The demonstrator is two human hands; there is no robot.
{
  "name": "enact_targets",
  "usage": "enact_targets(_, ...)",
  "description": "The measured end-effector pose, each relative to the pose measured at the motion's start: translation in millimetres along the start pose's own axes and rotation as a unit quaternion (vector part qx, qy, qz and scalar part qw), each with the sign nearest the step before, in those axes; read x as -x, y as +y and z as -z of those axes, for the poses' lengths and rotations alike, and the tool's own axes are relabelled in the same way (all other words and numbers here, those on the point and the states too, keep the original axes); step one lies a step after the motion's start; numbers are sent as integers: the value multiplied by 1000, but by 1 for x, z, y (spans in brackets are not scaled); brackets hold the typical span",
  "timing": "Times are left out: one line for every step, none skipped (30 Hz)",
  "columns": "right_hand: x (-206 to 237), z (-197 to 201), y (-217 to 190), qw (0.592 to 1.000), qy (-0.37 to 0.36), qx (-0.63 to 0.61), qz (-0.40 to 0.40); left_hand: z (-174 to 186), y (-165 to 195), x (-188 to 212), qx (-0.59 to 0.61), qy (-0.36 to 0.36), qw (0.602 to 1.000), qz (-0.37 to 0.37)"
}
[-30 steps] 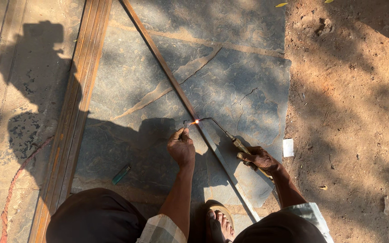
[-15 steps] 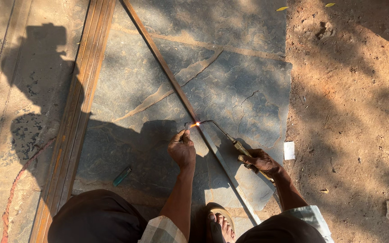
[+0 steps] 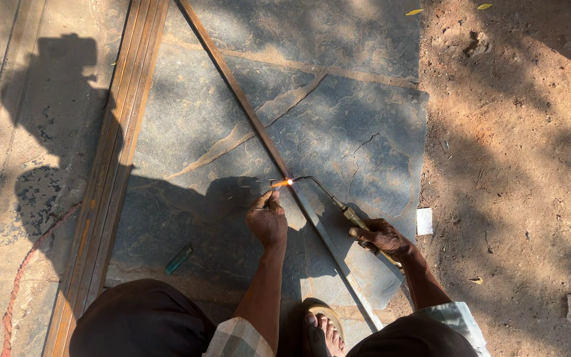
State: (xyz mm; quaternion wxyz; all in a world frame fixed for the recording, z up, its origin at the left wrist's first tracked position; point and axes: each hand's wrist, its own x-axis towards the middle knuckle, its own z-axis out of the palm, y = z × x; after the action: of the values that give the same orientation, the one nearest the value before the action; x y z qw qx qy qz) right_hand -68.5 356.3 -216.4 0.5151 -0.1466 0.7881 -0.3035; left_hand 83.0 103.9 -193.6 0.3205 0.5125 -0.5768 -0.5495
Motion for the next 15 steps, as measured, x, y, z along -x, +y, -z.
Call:
enact_targets(1, 0, -2, 1000, 0, -2, -1, 0, 0, 0, 4, -3, 1000, 17)
enact_targets(2, 0, -5, 1000, 2, 1, -4, -1, 1, 0, -3, -5, 1000, 18)
enact_targets(3, -1, -7, 1000, 4, 3, -7, -1, 1, 0, -9, -7, 1000, 19)
enact_targets(4, -1, -9, 1000, 7, 5, -10, -2, 0, 0, -16, -10, 1000, 20)
enact_targets(4, 0, -11, 1000, 7, 6, -10, -3, 0, 0, -8, -7, 1000, 14)
enact_targets(5, 0, -13, 1000, 6, 7, -11, -3, -1, 0, 0, -4, 1000, 8)
enact_targets(6, 0, -15, 1000, 5, 8, -11, -4, -2, 0, 8, -1, 1000, 2)
enact_targets(6, 0, -16, 1000, 4, 10, -9, -5, -3, -1, -1, 3, 1000, -4)
enact_targets(6, 0, -16, 1000, 4, 12, -6, -5, -3, -1, -10, 6, 1000, -10)
enact_targets(6, 0, -16, 1000, 3, 14, -3, -6, -4, -2, -19, 10, 1000, -16)
enact_targets(6, 0, -16, 1000, 4, 13, -6, -6, -5, -2, -11, 10, 1000, -19)
enact_targets(6, 0, -17, 1000, 6, 11, -8, -7, -6, -2, -4, 10, 1000, -23)
enact_targets(6, 0, -16, 1000, 6, 9, -11, -7, -7, -2, 4, 9, 1000, -25)
enact_targets(6, 0, -16, 1000, 7, 9, -9, -7, -8, -2, -5, 3, 1000, -2)
enact_targets(6, -1, -16, 1000, 7, 10, -7, -7, -9, -2, -13, -4, 1000, 20)
